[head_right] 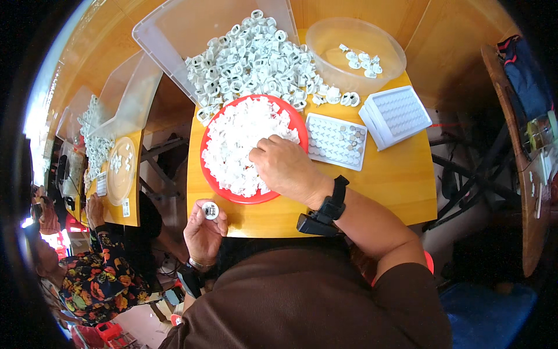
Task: The recorder is assembling small white plastic components by inserting small black pieces into them.
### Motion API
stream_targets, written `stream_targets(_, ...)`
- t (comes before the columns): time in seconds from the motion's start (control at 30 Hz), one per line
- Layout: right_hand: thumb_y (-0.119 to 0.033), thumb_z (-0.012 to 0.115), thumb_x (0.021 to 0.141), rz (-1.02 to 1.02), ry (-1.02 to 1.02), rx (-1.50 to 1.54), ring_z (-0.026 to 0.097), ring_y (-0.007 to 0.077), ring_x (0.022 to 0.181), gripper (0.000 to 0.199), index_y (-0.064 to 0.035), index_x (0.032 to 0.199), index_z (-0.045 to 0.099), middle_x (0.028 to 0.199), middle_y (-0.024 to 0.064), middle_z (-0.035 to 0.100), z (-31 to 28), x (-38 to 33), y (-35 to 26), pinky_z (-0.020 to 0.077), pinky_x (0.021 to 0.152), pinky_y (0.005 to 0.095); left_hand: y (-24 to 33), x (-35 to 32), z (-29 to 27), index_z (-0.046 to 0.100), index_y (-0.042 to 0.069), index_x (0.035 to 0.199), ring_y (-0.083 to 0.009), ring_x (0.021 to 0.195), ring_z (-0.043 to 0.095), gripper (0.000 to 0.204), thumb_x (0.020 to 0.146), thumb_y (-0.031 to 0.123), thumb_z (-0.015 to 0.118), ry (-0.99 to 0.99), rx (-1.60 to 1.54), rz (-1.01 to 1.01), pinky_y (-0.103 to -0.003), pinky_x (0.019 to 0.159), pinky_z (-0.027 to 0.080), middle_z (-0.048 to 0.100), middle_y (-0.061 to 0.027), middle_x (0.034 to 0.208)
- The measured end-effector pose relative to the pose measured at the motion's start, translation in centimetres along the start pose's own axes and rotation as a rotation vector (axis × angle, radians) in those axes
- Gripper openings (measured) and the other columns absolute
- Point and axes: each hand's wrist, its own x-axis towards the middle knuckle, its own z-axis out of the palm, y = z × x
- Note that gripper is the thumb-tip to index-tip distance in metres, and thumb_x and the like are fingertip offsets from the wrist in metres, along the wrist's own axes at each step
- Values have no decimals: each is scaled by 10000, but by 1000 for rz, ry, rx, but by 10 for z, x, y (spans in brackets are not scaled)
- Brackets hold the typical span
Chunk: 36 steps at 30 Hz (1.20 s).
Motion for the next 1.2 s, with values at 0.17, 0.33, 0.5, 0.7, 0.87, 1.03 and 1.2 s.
stream_targets(0.17,-93,556,815,-42,-43,26,563,277,860,84,-35,799,615,846,104,582,1,-3,-9,483,755,404,-1,3,-5,493,-3,1107,-238,666,613,306,931,241,550,-14,-11,3,-300,599,511,631,-219,913)
stream_targets(0.33,-94,538,825,-42,-52,-54,566,280,852,108,-27,783,611,841,111,582,12,-4,-9,487,748,404,-9,-1,-3,493,2,1114,-230,679,613,294,936,232,537,-24,69,106,-304,622,509,630,-212,927)
stream_targets(0.5,-91,576,836,-29,30,-64,573,284,828,47,-47,842,589,817,101,573,15,-1,-6,478,718,402,-10,-2,-1,491,9,1123,-211,671,606,293,947,240,527,-41,162,133,-287,609,484,627,-192,912)
stream_targets(0.7,-97,547,871,24,203,13,580,320,788,66,-37,844,556,788,133,583,17,0,-1,473,705,420,-11,-1,-5,506,6,1113,-220,716,621,257,954,208,498,-90,212,116,-310,662,502,636,-192,943)
stream_targets(0.87,-103,530,883,48,274,69,592,335,781,81,-28,858,549,789,147,594,11,-1,2,473,695,433,-13,2,3,509,19,1096,-205,703,616,258,940,226,510,-89,293,93,-291,646,483,632,-166,924)
stream_targets(1.03,-116,517,893,61,293,123,605,350,775,98,-25,872,546,794,162,611,12,-1,2,474,690,441,-11,0,4,505,27,1095,-201,707,616,246,951,226,496,-68,335,108,-289,649,488,629,-158,920)
stream_targets(1.2,-131,500,912,84,329,227,615,363,760,121,-23,887,548,795,180,626,18,-2,5,480,677,444,-12,3,0,504,24,1092,-207,701,621,242,958,225,492,-77,276,106,-286,644,501,631,-161,922)
